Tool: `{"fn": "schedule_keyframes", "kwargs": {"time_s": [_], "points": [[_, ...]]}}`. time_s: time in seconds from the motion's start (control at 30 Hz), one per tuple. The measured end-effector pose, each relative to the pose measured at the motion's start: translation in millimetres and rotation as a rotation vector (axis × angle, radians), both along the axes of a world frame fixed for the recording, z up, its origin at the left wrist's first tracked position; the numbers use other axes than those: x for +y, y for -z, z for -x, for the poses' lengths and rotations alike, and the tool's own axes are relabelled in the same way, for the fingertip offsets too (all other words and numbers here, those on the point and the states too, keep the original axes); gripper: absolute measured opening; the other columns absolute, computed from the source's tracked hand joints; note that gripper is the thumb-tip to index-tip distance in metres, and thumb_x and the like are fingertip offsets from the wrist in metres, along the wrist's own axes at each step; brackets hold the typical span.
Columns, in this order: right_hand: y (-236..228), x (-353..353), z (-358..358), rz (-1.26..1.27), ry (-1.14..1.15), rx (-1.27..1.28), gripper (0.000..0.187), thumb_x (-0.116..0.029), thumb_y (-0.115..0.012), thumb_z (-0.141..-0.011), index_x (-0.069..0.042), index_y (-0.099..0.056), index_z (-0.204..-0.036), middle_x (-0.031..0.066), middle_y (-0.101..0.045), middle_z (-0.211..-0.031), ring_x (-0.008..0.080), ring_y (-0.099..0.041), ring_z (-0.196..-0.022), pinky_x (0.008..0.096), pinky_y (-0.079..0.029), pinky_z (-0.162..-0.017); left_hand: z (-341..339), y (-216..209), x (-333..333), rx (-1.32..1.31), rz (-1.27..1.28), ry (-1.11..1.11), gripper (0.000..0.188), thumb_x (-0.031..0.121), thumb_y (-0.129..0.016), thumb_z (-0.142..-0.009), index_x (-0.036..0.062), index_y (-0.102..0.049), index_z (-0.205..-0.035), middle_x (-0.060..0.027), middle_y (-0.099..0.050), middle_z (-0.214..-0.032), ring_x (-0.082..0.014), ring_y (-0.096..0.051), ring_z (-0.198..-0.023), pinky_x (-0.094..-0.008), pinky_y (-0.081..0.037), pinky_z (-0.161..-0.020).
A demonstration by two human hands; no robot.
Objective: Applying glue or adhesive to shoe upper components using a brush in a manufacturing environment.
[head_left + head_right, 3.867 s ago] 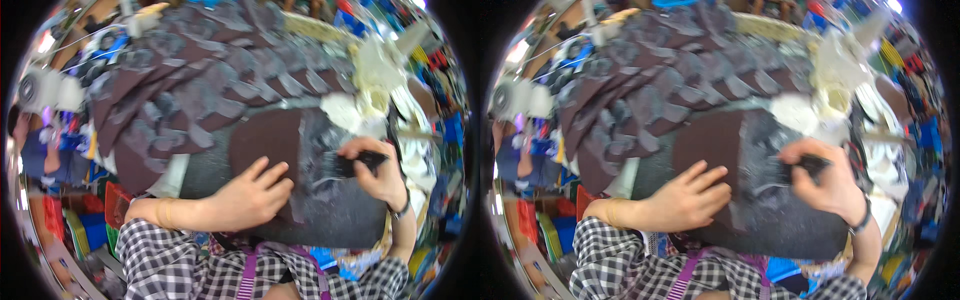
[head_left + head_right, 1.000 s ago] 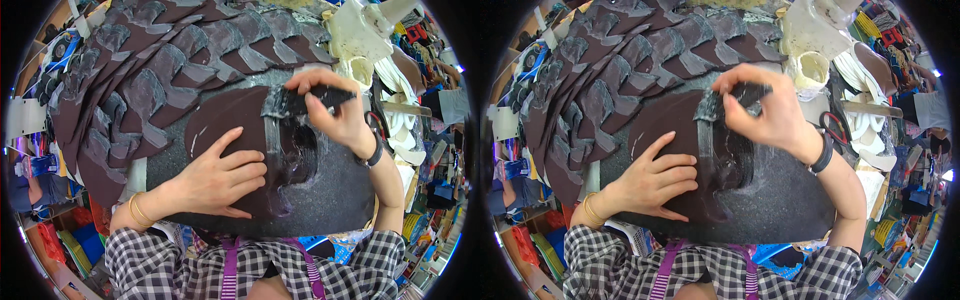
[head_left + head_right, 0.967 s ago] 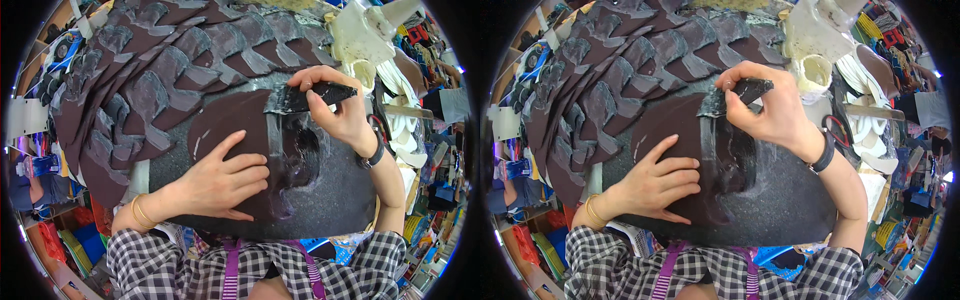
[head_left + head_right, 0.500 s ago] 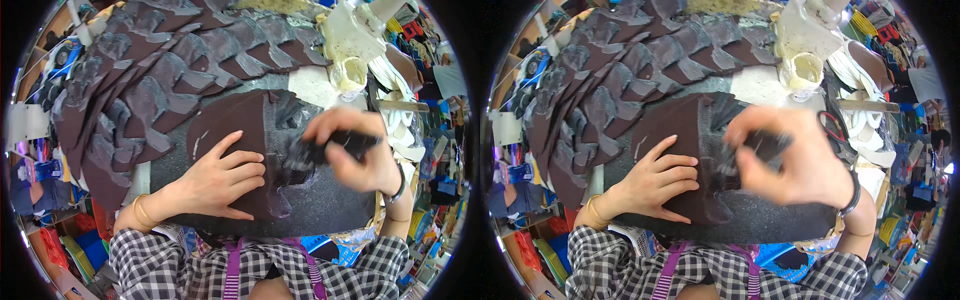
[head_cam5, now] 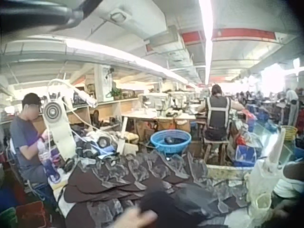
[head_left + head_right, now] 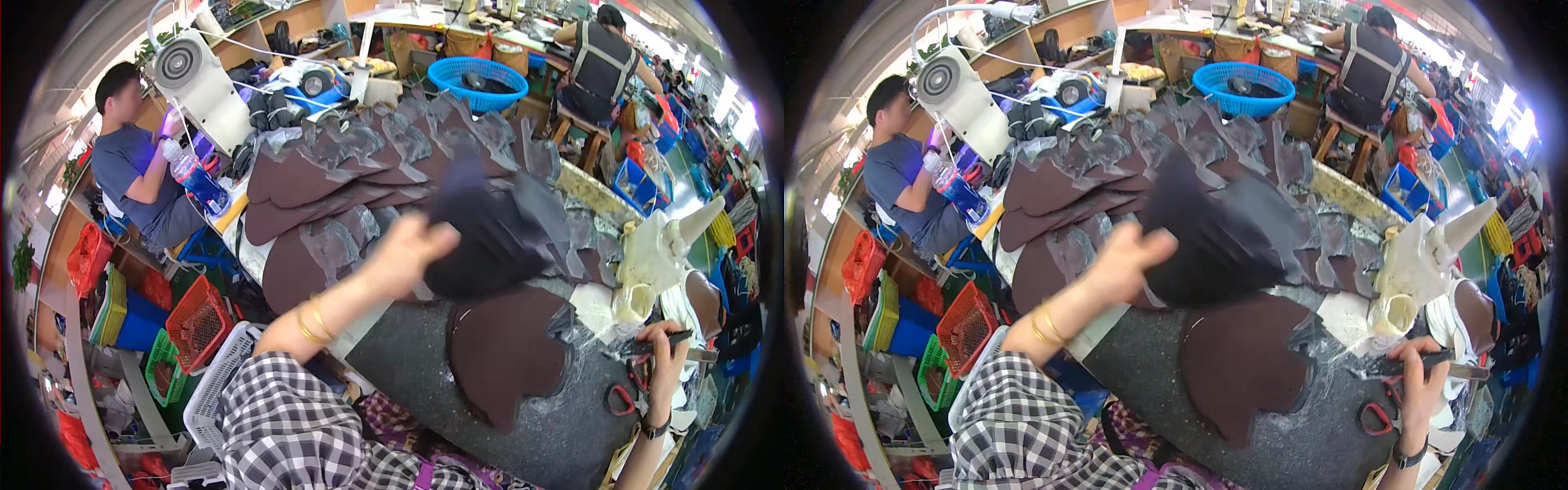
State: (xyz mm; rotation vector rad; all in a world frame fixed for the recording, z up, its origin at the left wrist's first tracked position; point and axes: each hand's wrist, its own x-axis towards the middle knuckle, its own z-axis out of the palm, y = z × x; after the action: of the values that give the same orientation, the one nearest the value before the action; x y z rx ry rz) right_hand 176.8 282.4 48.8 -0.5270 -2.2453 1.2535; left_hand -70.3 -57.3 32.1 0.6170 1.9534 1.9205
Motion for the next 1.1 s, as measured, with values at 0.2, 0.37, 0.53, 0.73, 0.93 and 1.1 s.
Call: {"fn": "schedule_keyframes", "kwargs": {"time_s": [0.2,0.37,0.53,0.73,0.93,1.1], "points": [[0,13,-35,0.135,0.063,-0.035,0.013,-0.009,-0.053,-0.090,0.003,-0.052,-0.084,0.0084,-0.060,-0.078,0.0115,-0.057,-0.062,0.0210,-0.048,-0.046,173,-27,-84,0.854,0.395,-0.508,0.030,0.016,-0.055,-0.092,0.0015,-0.059,-0.118,-0.0163,-0.066,-0.110,-0.0281,-0.063,-0.100,-0.0357,-0.046,-0.088],[1,7,2,0.174,0.037,-0.099,0.023,-0.020,-0.059,-0.089,0.001,-0.062,-0.079,0.0062,-0.065,-0.068,0.0120,-0.062,-0.053,0.0226,-0.045,-0.046,268,-22,-78,1.589,1.154,-0.507,0.042,0.015,-0.048,-0.087,0.0113,-0.051,-0.129,-0.0084,-0.051,-0.137,-0.0238,-0.045,-0.129,-0.0530,-0.031,-0.105],[-17,50,17,-0.267,0.310,-0.107,0.042,-0.036,-0.065,-0.088,0.003,-0.060,-0.075,0.0080,-0.058,-0.053,0.0138,-0.056,-0.046,0.0297,-0.044,-0.048,262,11,-22,1.217,1.245,-0.254,0.067,0.043,-0.048,-0.094,0.0192,-0.022,-0.150,-0.0038,-0.018,-0.157,-0.0254,-0.015,-0.145,-0.0686,-0.009,-0.107],[-5,71,50,-0.304,0.184,-0.316,0.055,-0.046,-0.064,-0.086,0.008,-0.059,-0.074,0.0143,-0.057,-0.054,0.0240,-0.060,-0.045,0.0356,-0.047,-0.048,17,-17,65,1.447,0.654,0.607,0.067,0.022,-0.079,-0.060,0.0124,-0.055,-0.122,-0.0071,-0.049,-0.136,-0.0296,-0.035,-0.137,-0.0663,-0.014,-0.108],[-6,55,59,-0.627,0.154,-0.096,0.055,-0.044,-0.067,-0.084,0.008,-0.059,-0.067,0.0154,-0.055,-0.051,0.0270,-0.054,-0.046,0.0403,-0.043,-0.051,-63,26,44,1.154,0.346,1.060,0.056,0.051,-0.069,-0.075,0.0203,-0.060,-0.121,-0.0004,-0.051,-0.135,-0.0284,-0.039,-0.134,-0.0681,-0.014,-0.108],[-24,28,51,-0.222,0.038,-0.246,0.047,-0.041,-0.065,-0.087,0.002,-0.062,-0.070,0.0031,-0.054,-0.048,0.0089,-0.053,-0.041,0.0224,-0.040,-0.039,-70,38,52,1.097,0.413,1.053,0.060,0.051,-0.073,-0.071,0.0205,-0.061,-0.121,0.0000,-0.050,-0.136,-0.0281,-0.039,-0.134,-0.0642,-0.019,-0.109]]}}
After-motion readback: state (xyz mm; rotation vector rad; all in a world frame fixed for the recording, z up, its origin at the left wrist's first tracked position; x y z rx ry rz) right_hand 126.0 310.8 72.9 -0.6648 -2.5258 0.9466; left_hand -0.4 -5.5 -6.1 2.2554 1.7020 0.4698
